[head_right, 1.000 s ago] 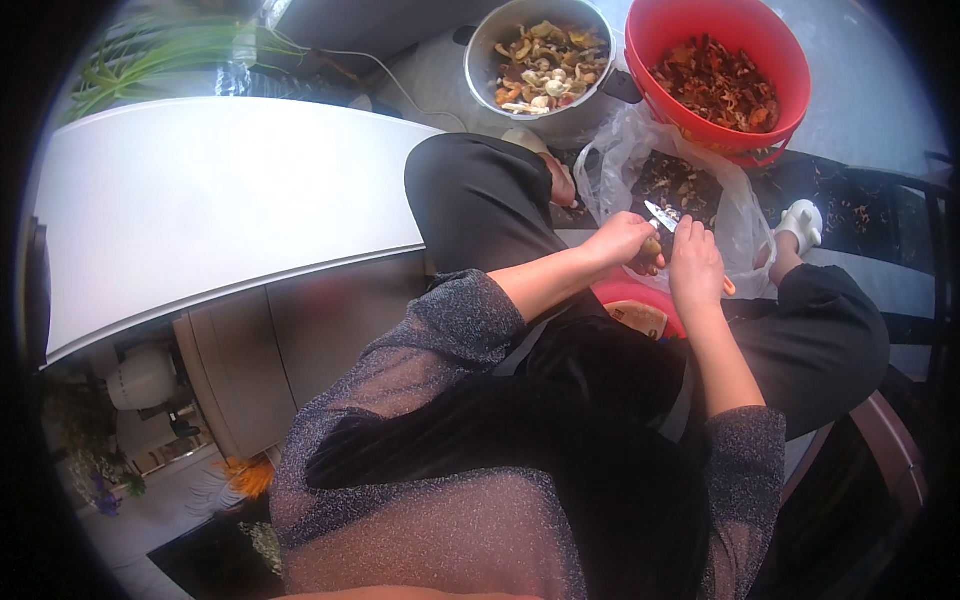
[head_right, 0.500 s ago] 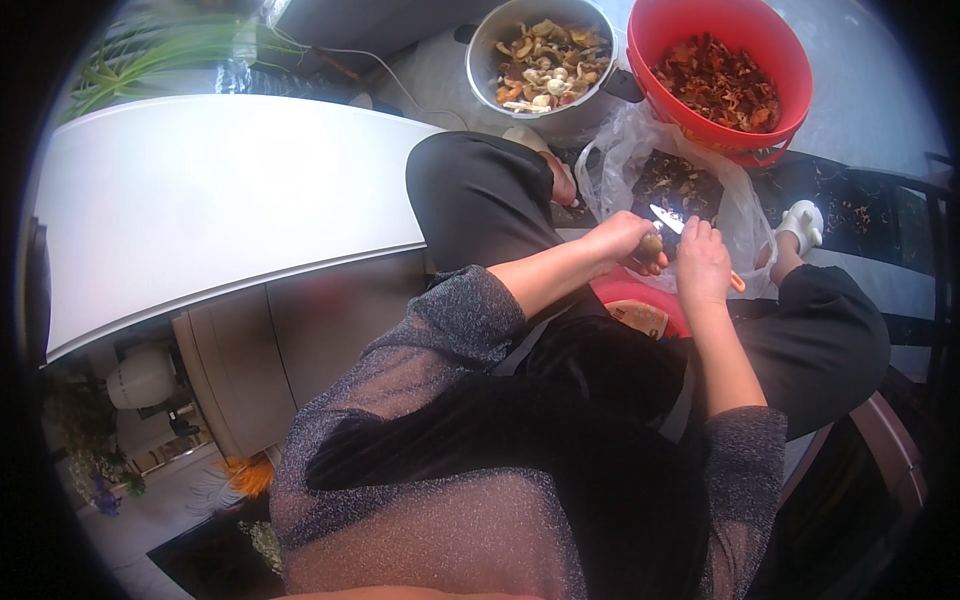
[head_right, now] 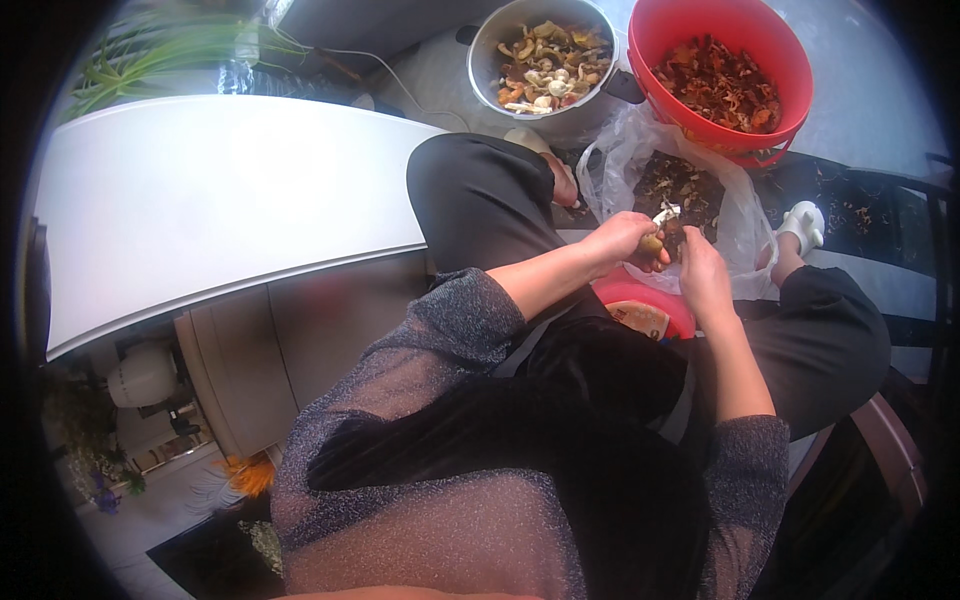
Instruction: The person sits on the floor and uses a small knife to peel the outer layer of mushrooms. The peeled pieces are placed into a metal pot, while the discarded skins are put into a red bucket. The person handles each mushroom one at a time from a plastic bag.
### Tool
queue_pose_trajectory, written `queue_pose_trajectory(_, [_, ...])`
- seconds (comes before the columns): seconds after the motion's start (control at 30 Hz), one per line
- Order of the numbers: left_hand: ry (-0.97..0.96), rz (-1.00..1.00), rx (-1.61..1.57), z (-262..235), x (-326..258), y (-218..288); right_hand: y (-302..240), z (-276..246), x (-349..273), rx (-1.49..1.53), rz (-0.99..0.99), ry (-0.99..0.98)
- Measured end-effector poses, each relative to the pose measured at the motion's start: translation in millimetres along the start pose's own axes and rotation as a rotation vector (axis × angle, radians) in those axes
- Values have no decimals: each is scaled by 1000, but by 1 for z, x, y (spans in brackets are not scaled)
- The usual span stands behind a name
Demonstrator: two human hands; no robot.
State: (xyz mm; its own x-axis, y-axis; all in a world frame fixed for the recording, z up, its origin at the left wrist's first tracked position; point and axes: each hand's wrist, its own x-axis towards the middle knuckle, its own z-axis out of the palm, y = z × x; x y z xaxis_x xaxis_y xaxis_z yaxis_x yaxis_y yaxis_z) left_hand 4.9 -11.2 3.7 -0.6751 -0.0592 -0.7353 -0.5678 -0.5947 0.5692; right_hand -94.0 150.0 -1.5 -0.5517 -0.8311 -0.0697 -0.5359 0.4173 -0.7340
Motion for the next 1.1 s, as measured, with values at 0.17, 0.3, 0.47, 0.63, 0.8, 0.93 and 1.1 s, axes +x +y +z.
queue_pose_trajectory(0.17, [5,64,21,0,3,-3,-11,-11,-1,155,117,-119])
queue_pose_trajectory(0.3, [-29,92,39,2,1,-2,-18,-14,-3,134,83,-179])
queue_pose_trajectory(0.47, [-47,85,37,3,-3,1,-16,-11,-2,173,44,-123])
queue_pose_trajectory(0.63, [-41,68,21,2,-4,2,-10,-10,0,51,98,-146])
queue_pose_trajectory(0.8, [-21,30,44,0,-1,0,-4,-13,0,-41,82,-90])
queue_pose_trajectory(0.93, [9,14,72,-1,2,-1,0,-11,1,-122,126,-40])
queue_pose_trajectory(1.1, [73,59,178,1,1,-1,-6,-9,1,-53,133,-85])
